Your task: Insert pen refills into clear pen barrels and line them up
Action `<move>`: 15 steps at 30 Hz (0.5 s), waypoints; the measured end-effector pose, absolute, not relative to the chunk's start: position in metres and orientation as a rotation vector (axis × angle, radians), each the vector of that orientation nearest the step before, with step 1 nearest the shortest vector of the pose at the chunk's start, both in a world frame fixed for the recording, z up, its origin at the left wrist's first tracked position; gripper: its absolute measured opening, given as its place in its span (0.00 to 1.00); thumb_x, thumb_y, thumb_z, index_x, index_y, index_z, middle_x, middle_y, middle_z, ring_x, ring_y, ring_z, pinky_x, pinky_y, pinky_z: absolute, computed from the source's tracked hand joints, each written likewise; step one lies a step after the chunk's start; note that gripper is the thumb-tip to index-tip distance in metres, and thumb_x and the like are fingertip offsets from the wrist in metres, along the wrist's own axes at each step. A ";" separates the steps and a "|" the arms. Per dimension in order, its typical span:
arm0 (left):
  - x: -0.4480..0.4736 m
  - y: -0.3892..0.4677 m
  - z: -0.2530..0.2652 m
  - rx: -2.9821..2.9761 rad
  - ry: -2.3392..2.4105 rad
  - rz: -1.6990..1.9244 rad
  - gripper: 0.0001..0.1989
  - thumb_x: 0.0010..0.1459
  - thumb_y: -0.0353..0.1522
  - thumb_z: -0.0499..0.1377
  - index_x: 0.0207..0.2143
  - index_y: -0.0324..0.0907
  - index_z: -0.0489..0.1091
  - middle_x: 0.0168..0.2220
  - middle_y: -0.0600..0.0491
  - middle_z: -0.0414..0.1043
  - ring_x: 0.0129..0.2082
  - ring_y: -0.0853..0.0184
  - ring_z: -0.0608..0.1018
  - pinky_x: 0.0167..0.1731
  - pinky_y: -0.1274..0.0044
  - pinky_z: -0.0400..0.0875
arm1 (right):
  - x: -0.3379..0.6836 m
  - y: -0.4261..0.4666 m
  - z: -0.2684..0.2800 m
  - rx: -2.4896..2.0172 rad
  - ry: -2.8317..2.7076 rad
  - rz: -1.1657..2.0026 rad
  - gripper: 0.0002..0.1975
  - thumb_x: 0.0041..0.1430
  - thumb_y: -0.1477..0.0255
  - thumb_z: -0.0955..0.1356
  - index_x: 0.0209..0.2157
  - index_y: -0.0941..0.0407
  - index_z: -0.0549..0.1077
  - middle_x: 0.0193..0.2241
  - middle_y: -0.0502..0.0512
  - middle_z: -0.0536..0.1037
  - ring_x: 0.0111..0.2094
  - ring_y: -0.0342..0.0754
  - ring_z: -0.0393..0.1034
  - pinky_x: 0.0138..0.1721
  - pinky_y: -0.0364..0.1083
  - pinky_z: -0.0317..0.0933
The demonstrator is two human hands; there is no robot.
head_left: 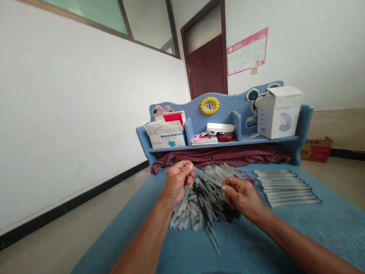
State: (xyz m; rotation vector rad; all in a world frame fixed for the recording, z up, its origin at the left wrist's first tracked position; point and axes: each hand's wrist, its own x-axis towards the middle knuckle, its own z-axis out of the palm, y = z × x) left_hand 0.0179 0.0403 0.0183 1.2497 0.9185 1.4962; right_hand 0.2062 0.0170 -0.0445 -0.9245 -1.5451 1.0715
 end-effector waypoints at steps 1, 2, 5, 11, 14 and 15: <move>0.017 0.040 0.020 1.253 0.914 1.497 0.11 0.43 0.34 0.66 0.28 0.37 0.69 0.16 0.58 0.67 0.10 0.79 0.61 0.10 0.85 0.58 | 0.206 0.017 -0.044 -0.915 -1.529 1.116 0.13 0.54 0.61 0.64 0.22 0.53 0.64 0.13 0.46 0.65 0.15 0.41 0.57 0.17 0.42 0.50; 0.016 0.039 0.021 1.256 0.908 1.492 0.11 0.43 0.34 0.66 0.28 0.37 0.69 0.16 0.58 0.67 0.10 0.79 0.61 0.10 0.85 0.58 | 0.205 0.017 -0.043 -0.907 -1.521 1.145 0.14 0.54 0.60 0.65 0.22 0.54 0.64 0.13 0.46 0.65 0.14 0.41 0.57 0.16 0.42 0.50; 0.011 0.038 0.024 1.236 0.877 1.429 0.11 0.43 0.33 0.67 0.27 0.38 0.68 0.16 0.59 0.66 0.10 0.79 0.61 0.10 0.85 0.57 | 0.206 0.016 -0.043 -0.889 -1.557 1.111 0.14 0.55 0.60 0.64 0.23 0.53 0.64 0.14 0.47 0.65 0.15 0.42 0.58 0.17 0.42 0.51; 0.004 0.043 0.021 1.122 0.790 1.346 0.12 0.43 0.34 0.67 0.25 0.37 0.67 0.17 0.58 0.66 0.11 0.80 0.61 0.10 0.86 0.52 | 0.206 0.008 -0.041 -0.952 -1.734 0.790 0.11 0.59 0.64 0.62 0.24 0.53 0.65 0.16 0.47 0.65 0.19 0.43 0.59 0.21 0.42 0.54; 0.008 0.044 0.018 1.110 0.778 1.375 0.12 0.42 0.33 0.67 0.25 0.35 0.68 0.17 0.58 0.65 0.11 0.82 0.60 0.11 0.87 0.51 | 0.204 0.003 -0.038 -0.967 -1.745 0.767 0.11 0.59 0.65 0.61 0.25 0.54 0.65 0.16 0.47 0.63 0.19 0.43 0.58 0.20 0.42 0.53; 0.010 0.044 0.017 1.105 0.770 1.391 0.12 0.42 0.33 0.67 0.25 0.35 0.68 0.17 0.59 0.65 0.11 0.82 0.59 0.11 0.87 0.51 | 0.204 0.002 -0.037 -0.972 -1.734 0.779 0.11 0.60 0.65 0.61 0.25 0.54 0.65 0.16 0.46 0.63 0.18 0.42 0.58 0.20 0.41 0.53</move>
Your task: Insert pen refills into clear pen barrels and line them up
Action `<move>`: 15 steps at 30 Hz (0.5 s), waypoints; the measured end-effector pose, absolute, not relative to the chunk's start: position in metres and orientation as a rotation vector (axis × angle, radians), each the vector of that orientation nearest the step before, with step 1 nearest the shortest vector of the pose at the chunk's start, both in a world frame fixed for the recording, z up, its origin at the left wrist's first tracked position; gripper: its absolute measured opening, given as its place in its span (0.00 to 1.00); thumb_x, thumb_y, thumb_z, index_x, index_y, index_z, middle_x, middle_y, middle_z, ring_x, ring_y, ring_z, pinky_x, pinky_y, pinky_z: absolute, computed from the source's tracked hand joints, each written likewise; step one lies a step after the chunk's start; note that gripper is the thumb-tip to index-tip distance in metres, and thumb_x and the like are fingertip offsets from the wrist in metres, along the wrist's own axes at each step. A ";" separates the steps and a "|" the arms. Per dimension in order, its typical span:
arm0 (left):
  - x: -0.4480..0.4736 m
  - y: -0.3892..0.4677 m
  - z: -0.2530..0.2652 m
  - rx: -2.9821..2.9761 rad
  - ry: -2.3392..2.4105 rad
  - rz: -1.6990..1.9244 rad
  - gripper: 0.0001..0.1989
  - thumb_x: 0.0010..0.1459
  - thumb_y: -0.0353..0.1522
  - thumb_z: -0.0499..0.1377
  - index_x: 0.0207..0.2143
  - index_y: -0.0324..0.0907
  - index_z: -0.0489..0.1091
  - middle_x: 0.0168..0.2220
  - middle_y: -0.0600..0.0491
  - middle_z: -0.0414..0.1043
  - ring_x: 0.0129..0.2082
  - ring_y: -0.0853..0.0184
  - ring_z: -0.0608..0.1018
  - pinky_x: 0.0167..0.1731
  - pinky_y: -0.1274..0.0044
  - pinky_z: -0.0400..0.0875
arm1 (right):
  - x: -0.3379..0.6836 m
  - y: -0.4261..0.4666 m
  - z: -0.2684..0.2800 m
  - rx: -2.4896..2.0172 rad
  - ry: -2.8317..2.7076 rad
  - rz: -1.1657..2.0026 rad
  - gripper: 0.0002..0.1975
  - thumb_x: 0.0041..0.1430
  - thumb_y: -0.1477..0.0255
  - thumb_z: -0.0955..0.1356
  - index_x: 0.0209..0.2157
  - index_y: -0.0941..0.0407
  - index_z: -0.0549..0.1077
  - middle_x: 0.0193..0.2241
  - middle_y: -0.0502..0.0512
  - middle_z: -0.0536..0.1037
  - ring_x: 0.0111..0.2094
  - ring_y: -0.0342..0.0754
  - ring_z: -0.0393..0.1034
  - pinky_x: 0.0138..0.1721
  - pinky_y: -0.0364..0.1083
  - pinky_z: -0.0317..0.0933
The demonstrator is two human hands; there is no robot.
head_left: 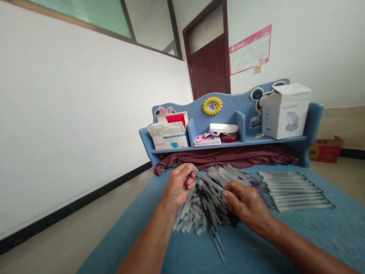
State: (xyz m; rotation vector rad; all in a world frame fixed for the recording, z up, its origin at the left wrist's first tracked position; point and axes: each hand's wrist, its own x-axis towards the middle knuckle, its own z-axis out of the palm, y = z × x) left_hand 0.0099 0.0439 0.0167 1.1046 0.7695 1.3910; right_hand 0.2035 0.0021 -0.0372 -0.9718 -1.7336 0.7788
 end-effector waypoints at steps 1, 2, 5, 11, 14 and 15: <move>0.012 0.043 0.016 1.100 0.760 1.409 0.12 0.42 0.32 0.67 0.25 0.36 0.68 0.17 0.60 0.64 0.11 0.83 0.58 0.11 0.88 0.51 | 0.203 0.002 -0.037 -0.978 -1.715 0.797 0.12 0.60 0.65 0.61 0.25 0.54 0.65 0.16 0.46 0.63 0.18 0.42 0.58 0.20 0.41 0.53; 0.015 0.043 0.015 1.096 0.751 1.425 0.12 0.42 0.32 0.67 0.24 0.36 0.67 0.16 0.60 0.64 0.11 0.83 0.58 0.11 0.88 0.51 | 0.202 0.002 -0.037 -0.982 -1.692 0.813 0.12 0.60 0.64 0.61 0.25 0.54 0.65 0.16 0.46 0.63 0.18 0.42 0.58 0.20 0.41 0.53; 0.021 0.040 0.014 1.090 0.729 1.458 0.12 0.43 0.32 0.67 0.24 0.37 0.66 0.16 0.61 0.64 0.11 0.83 0.57 0.11 0.87 0.52 | 0.201 0.004 -0.040 -0.979 -1.632 0.834 0.12 0.59 0.64 0.61 0.25 0.54 0.65 0.16 0.46 0.63 0.18 0.42 0.58 0.20 0.41 0.53; 0.025 0.037 0.013 1.085 0.711 1.465 0.11 0.46 0.32 0.65 0.24 0.38 0.64 0.15 0.62 0.62 0.11 0.82 0.56 0.11 0.88 0.51 | 0.201 0.004 -0.044 -0.960 -1.665 0.743 0.12 0.60 0.65 0.60 0.26 0.54 0.65 0.16 0.45 0.61 0.18 0.42 0.56 0.20 0.41 0.51; 0.025 0.037 0.011 1.096 0.727 1.436 0.12 0.46 0.32 0.65 0.23 0.38 0.63 0.15 0.62 0.62 0.11 0.82 0.56 0.11 0.88 0.51 | 0.203 0.004 -0.044 -0.983 -1.688 0.693 0.11 0.60 0.66 0.61 0.26 0.54 0.65 0.16 0.46 0.62 0.19 0.42 0.56 0.21 0.42 0.52; 0.026 0.038 0.011 1.098 0.737 1.434 0.12 0.46 0.33 0.65 0.23 0.38 0.62 0.15 0.62 0.62 0.11 0.82 0.56 0.11 0.88 0.51 | 0.204 0.004 -0.044 -0.987 -1.693 0.690 0.11 0.60 0.66 0.61 0.25 0.54 0.65 0.16 0.46 0.62 0.19 0.42 0.57 0.22 0.42 0.52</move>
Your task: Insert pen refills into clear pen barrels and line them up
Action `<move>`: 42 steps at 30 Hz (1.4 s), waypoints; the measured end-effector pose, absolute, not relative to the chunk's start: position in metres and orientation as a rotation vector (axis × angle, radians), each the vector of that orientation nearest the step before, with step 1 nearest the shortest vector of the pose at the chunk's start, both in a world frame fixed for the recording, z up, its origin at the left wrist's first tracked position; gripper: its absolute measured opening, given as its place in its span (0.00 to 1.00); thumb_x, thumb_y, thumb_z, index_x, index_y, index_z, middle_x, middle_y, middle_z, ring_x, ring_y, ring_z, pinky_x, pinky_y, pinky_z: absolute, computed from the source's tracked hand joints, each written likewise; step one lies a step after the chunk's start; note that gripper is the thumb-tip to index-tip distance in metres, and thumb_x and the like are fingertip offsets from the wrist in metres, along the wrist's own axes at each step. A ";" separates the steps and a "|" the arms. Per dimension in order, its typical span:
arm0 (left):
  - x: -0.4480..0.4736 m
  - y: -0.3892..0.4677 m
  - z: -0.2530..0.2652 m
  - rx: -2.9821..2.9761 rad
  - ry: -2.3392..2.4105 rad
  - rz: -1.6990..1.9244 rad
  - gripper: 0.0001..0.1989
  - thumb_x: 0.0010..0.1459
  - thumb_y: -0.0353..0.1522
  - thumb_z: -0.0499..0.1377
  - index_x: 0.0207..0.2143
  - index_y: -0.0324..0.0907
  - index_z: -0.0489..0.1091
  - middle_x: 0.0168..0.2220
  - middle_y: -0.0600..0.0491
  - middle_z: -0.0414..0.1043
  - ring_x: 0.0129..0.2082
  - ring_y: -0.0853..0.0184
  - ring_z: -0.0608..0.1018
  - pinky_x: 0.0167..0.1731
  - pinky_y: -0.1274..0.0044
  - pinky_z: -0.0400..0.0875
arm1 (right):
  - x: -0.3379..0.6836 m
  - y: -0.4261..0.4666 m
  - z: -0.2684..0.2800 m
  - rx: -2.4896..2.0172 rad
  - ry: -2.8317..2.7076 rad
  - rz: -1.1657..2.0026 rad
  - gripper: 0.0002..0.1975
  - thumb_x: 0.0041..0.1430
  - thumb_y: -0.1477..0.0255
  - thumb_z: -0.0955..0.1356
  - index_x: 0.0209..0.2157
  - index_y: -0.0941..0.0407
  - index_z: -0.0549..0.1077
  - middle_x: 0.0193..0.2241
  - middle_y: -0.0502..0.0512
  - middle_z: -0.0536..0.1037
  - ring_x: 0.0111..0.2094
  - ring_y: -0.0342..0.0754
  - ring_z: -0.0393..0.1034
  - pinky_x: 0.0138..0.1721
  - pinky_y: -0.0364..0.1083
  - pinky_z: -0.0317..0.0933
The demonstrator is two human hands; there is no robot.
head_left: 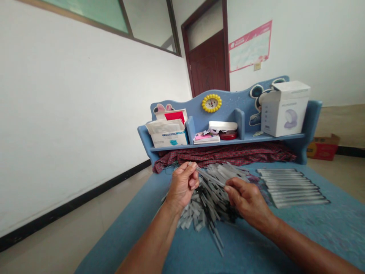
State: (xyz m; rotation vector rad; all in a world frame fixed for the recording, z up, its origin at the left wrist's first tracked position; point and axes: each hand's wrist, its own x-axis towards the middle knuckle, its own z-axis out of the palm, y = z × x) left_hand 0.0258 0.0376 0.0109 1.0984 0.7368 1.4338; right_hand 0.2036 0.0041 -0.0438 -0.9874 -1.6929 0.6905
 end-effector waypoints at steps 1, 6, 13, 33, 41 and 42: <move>0.026 0.038 0.010 1.099 0.748 1.437 0.13 0.46 0.33 0.65 0.23 0.39 0.62 0.15 0.62 0.62 0.11 0.82 0.56 0.10 0.88 0.50 | 0.204 0.004 -0.044 -0.990 -1.694 0.698 0.11 0.60 0.66 0.61 0.25 0.54 0.65 0.16 0.46 0.62 0.19 0.42 0.57 0.22 0.42 0.52; 0.028 0.040 0.009 1.118 0.792 1.473 0.14 0.46 0.34 0.65 0.23 0.39 0.61 0.15 0.62 0.61 0.10 0.82 0.56 0.10 0.87 0.50 | 0.202 0.008 -0.045 -0.995 -1.717 0.756 0.12 0.60 0.66 0.60 0.24 0.54 0.64 0.16 0.46 0.62 0.19 0.42 0.57 0.21 0.41 0.52; 0.038 0.040 0.009 1.218 0.926 1.469 0.13 0.46 0.35 0.64 0.21 0.38 0.63 0.16 0.61 0.62 0.11 0.81 0.57 0.09 0.87 0.51 | 0.206 0.017 -0.035 -1.101 -1.892 0.503 0.09 0.59 0.69 0.62 0.28 0.56 0.70 0.18 0.47 0.67 0.21 0.42 0.60 0.24 0.41 0.52; 0.048 0.030 0.008 1.498 1.117 1.216 0.11 0.45 0.39 0.64 0.26 0.39 0.73 0.15 0.58 0.64 0.10 0.77 0.59 0.10 0.85 0.47 | 0.366 0.024 -0.012 -2.091 -2.379 -0.189 0.10 0.56 0.74 0.64 0.36 0.54 0.76 0.37 0.58 0.77 0.36 0.51 0.72 0.32 0.44 0.57; 0.050 0.028 0.008 1.552 1.141 1.246 0.09 0.45 0.37 0.63 0.24 0.40 0.74 0.14 0.57 0.64 0.10 0.76 0.59 0.10 0.83 0.48 | 0.378 0.024 -0.038 -2.036 -2.405 -0.267 0.11 0.60 0.75 0.61 0.36 0.55 0.75 0.38 0.58 0.75 0.39 0.49 0.71 0.35 0.44 0.58; 0.049 0.028 0.008 1.572 1.157 1.246 0.09 0.45 0.37 0.62 0.24 0.41 0.74 0.14 0.57 0.64 0.10 0.76 0.59 0.10 0.83 0.48 | 0.378 0.024 -0.040 -2.035 -2.403 -0.272 0.11 0.59 0.77 0.61 0.36 0.56 0.75 0.38 0.58 0.75 0.39 0.50 0.71 0.35 0.44 0.59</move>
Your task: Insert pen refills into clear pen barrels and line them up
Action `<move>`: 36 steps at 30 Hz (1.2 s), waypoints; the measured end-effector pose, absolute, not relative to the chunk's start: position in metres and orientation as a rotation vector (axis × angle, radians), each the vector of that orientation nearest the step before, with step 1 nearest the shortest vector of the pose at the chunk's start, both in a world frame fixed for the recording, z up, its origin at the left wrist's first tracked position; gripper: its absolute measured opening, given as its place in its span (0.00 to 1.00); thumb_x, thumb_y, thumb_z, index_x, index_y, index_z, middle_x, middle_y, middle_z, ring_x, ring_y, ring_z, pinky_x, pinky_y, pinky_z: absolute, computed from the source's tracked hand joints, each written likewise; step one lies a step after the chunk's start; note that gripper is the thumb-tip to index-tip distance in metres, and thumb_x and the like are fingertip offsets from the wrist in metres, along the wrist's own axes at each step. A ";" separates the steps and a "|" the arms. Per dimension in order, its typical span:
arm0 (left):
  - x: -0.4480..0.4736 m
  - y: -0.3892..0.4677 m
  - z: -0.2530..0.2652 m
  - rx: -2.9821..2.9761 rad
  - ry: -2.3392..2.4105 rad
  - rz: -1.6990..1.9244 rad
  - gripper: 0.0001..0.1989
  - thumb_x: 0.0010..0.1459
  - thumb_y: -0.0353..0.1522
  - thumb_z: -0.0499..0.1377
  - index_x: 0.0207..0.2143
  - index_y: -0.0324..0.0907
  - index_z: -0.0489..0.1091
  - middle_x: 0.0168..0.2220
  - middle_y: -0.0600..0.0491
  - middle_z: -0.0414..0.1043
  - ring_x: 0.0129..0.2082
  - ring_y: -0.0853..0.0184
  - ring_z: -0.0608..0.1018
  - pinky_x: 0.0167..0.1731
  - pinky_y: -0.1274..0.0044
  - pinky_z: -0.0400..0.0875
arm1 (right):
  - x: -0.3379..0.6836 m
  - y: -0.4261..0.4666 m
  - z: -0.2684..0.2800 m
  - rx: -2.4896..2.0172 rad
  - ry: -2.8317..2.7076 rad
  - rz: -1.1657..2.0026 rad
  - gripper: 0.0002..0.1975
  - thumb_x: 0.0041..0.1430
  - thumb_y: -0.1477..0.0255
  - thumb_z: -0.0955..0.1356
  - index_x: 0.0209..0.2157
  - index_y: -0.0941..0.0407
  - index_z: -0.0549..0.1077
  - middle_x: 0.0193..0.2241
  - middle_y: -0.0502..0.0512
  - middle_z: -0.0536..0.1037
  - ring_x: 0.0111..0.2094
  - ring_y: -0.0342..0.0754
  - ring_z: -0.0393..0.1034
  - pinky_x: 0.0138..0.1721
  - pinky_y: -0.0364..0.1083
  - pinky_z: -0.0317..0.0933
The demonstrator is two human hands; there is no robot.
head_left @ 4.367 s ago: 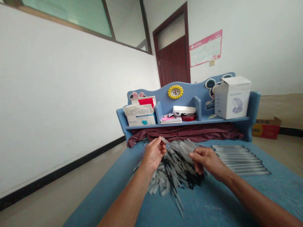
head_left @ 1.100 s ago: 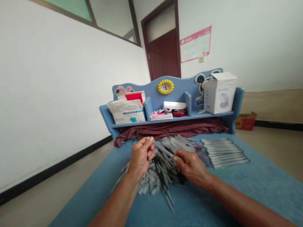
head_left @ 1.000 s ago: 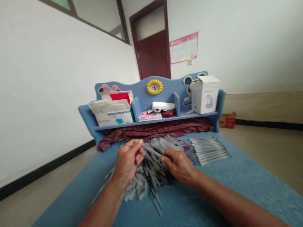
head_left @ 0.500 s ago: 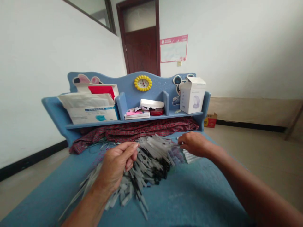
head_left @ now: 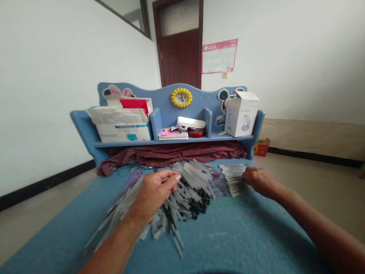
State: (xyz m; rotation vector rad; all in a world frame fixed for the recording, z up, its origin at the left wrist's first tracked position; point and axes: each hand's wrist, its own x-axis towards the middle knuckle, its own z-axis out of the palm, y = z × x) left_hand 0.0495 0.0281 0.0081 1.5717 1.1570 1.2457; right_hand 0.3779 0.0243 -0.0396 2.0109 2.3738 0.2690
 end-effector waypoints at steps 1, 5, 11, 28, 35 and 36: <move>0.049 0.028 0.008 1.592 1.176 1.246 0.08 0.46 0.37 0.62 0.23 0.41 0.74 0.15 0.57 0.64 0.10 0.76 0.60 0.10 0.83 0.49 | 0.378 0.024 -0.041 2.015 2.372 0.275 0.11 0.59 0.78 0.61 0.36 0.56 0.74 0.37 0.58 0.75 0.39 0.50 0.71 0.35 0.44 0.59; 0.047 0.029 0.009 1.633 1.224 1.250 0.08 0.47 0.36 0.61 0.24 0.41 0.74 0.15 0.57 0.65 0.11 0.75 0.60 0.09 0.83 0.49 | 0.376 0.022 -0.044 2.039 2.359 0.293 0.12 0.56 0.81 0.61 0.36 0.58 0.74 0.37 0.59 0.75 0.38 0.50 0.71 0.34 0.45 0.59; 0.044 0.030 0.009 1.592 1.164 1.286 0.07 0.46 0.35 0.62 0.22 0.40 0.74 0.15 0.57 0.65 0.11 0.76 0.59 0.09 0.84 0.49 | 0.340 0.015 -0.030 2.000 2.587 0.213 0.09 0.59 0.75 0.62 0.32 0.56 0.73 0.34 0.56 0.75 0.36 0.48 0.70 0.34 0.43 0.56; 0.041 0.030 0.008 1.755 1.158 1.308 0.06 0.48 0.33 0.60 0.24 0.41 0.75 0.15 0.57 0.67 0.14 0.74 0.64 0.15 0.83 0.56 | 0.255 0.038 -0.031 2.045 2.580 -0.272 0.11 0.54 0.70 0.64 0.26 0.58 0.77 0.24 0.57 0.77 0.27 0.47 0.71 0.26 0.42 0.54; 0.048 0.019 0.004 2.098 0.980 1.343 0.11 0.48 0.27 0.60 0.36 0.44 0.77 0.32 0.51 0.76 0.32 0.64 0.75 0.37 0.75 0.68 | 0.247 0.018 -0.005 1.987 2.826 -0.650 0.10 0.54 0.72 0.64 0.21 0.57 0.72 0.14 0.48 0.70 0.18 0.41 0.64 0.21 0.40 0.53; 0.049 0.017 0.002 2.192 0.918 1.299 0.14 0.49 0.26 0.59 0.39 0.45 0.76 0.37 0.50 0.76 0.37 0.62 0.75 0.42 0.74 0.67 | 0.243 0.014 -0.001 1.936 2.866 -0.761 0.10 0.53 0.73 0.64 0.20 0.57 0.71 0.13 0.47 0.69 0.17 0.40 0.63 0.20 0.39 0.52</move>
